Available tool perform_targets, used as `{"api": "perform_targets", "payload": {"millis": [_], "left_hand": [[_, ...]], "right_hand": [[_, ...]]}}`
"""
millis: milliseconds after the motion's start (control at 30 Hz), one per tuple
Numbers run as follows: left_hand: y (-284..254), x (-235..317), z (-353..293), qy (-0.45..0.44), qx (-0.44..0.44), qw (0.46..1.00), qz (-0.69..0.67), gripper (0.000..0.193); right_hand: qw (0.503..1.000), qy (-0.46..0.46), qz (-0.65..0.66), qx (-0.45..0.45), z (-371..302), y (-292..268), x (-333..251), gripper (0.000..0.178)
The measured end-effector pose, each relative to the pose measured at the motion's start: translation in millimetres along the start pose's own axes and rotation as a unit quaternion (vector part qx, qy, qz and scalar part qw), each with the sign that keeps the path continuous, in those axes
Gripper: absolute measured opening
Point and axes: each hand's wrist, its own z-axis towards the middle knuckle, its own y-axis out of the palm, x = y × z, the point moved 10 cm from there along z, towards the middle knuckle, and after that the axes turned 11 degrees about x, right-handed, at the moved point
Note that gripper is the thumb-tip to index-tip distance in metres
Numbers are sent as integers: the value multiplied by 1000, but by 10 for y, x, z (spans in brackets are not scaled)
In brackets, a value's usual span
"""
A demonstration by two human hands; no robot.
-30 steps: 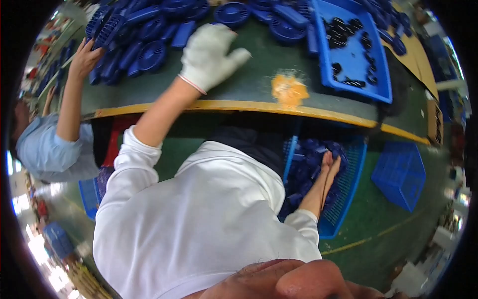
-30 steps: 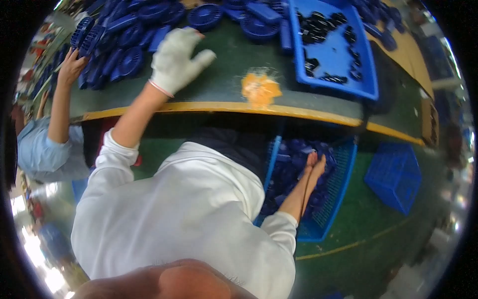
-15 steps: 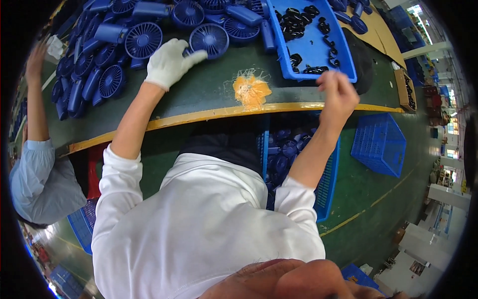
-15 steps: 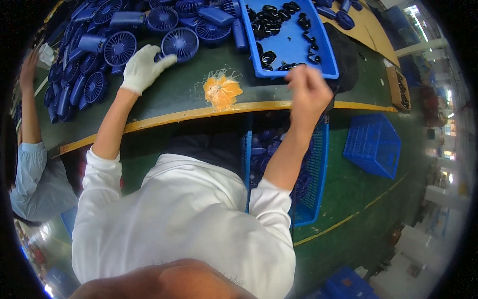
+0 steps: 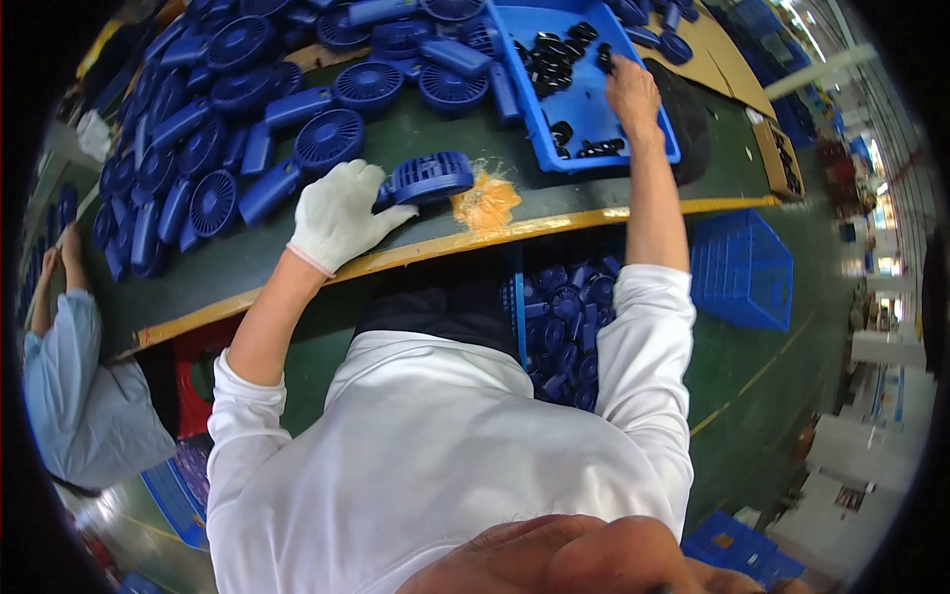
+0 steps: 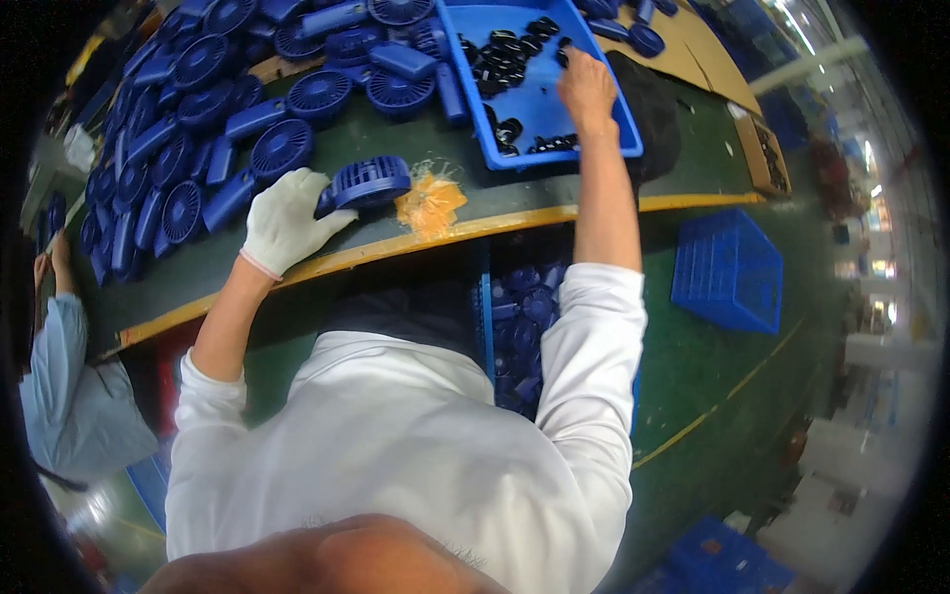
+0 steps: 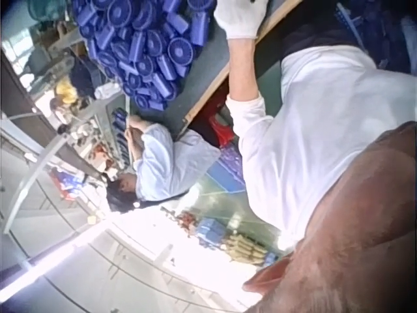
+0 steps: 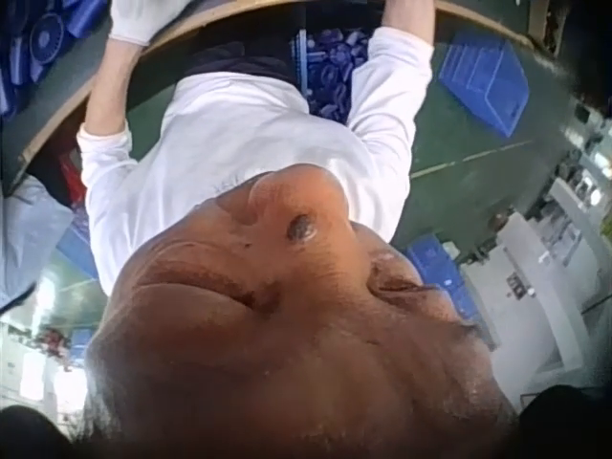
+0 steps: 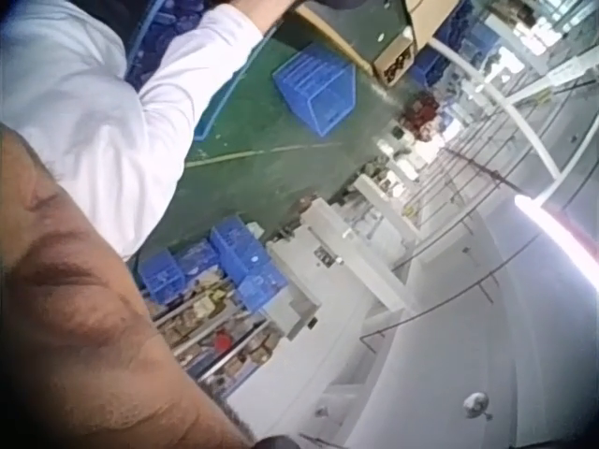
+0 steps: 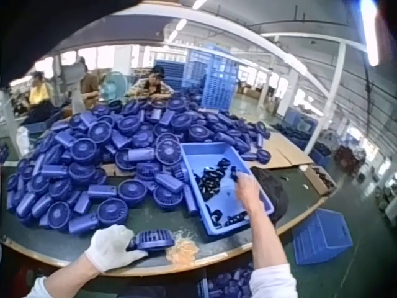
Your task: The person assembles handheld fans by picking up a fan body and a black component, fitting the component onto the fan, and placing the assembled unit into a blue crate.
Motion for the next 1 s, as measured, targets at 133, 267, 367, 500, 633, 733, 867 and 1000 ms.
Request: {"api": "perform_targets", "payload": {"millis": [133, 267, 367, 500, 633, 733, 867, 1000], "left_hand": [[70, -55, -67, -1, -18, 999, 40, 41], [-6, 17, -31, 9, 19, 999, 28, 43], [-67, -193, -128, -125, 20, 991, -48, 38], [182, -143, -330, -317, 38, 778, -540, 39], [279, 165, -440, -330, 13, 734, -593, 38], [154, 292, -482, -333, 9, 753, -568, 32], [151, 426, -466, -268, -34, 838, -474, 35], [96, 414, -329, -228, -31, 906, -355, 37]], "right_hand": [[811, 236, 511, 159, -501, -738, -600, 31], [609, 365, 695, 114, -1495, -1099, -1334, 43], [486, 376, 784, 89, -2012, -1077, -1706, 33], [527, 381, 757, 64, -2179, -1126, -1831, 27], [481, 391, 782, 58, -2168, -1214, -1965, 30], [452, 400, 797, -7, -2256, -1144, -2155, 31], [482, 408, 775, -26, -2276, -1027, -2263, 19], [467, 430, 773, -11, -2352, -867, -2217, 9]]}}
